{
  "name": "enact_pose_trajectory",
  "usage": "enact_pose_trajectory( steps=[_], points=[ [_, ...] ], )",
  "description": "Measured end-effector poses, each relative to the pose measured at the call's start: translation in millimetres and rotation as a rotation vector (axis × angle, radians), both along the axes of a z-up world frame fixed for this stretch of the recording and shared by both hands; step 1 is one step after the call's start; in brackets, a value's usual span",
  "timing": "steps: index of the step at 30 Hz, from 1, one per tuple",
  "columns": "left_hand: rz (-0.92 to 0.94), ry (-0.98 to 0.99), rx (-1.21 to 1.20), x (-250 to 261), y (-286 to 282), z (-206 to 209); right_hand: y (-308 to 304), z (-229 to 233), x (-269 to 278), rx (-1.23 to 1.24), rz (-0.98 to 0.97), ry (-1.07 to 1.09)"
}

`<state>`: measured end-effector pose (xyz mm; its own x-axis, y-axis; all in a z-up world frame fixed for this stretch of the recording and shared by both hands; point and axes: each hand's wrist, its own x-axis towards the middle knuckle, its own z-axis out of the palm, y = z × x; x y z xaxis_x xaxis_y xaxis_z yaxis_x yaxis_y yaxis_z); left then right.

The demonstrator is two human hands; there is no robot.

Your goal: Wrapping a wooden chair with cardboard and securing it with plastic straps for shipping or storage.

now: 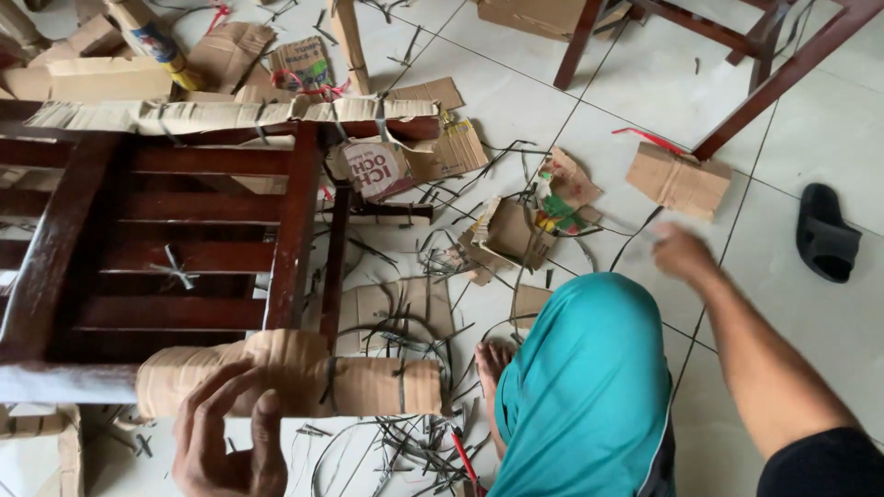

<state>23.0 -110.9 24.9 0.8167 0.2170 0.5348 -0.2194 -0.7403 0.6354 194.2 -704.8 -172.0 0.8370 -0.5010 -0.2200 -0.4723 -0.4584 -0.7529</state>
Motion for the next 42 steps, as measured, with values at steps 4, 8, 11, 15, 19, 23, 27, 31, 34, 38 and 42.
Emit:
enact_pose_trajectory(
  steps=[4, 8, 11, 15, 19, 23, 27, 31, 34, 38, 42],
  points=[
    [0.028, -0.079, 0.031, 9.4, 3.5, -20.1, 59.7, -37.6, -25.1, -0.486, 0.364, 0.347],
    [0.096, -0.061, -0.046, 11.1, 5.7, -40.9, 131.0, -115.0, 12.9, -0.496, 0.473, 0.452],
    [0.089, -0.120, -0.048, 18.0, 5.1, -49.2, 140.6, -191.6, 28.4, -0.633, 0.597, 0.399],
    [0.103, -0.088, -0.087, 20.1, 3.4, -43.1, 163.3, -180.7, 41.7, -0.583, 0.538, 0.391],
    [0.068, -0.039, -0.027, 19.0, 10.0, -40.3, 151.8, -167.6, 62.4, -0.493, 0.450, 0.376],
    [0.101, -0.007, -0.058, 16.5, 7.2, -37.9, 121.1, -89.4, 88.1, 0.291, 0.322, -0.020],
    [0.071, -0.017, -0.031, 18.7, 14.0, -43.4, 98.8, -4.7, 95.9, 0.979, 0.284, -0.181],
    [0.105, -0.021, -0.110, 21.7, 11.3, -35.1, 101.2, 56.7, 89.2, 1.211, 0.493, -0.441],
    [0.092, -0.087, -0.171, 26.1, 7.4, -25.0, 119.7, 92.4, 79.5, 1.351, 0.587, -0.524],
    [0.035, -0.164, -0.432, 24.7, -6.2, -6.5, 171.6, 152.8, 56.0, 1.388, 0.734, -0.585],
    [-0.050, 0.111, -0.623, 22.4, -6.9, 49.3, 218.2, 180.6, 48.6, 1.499, 0.860, -0.550]
  ],
)
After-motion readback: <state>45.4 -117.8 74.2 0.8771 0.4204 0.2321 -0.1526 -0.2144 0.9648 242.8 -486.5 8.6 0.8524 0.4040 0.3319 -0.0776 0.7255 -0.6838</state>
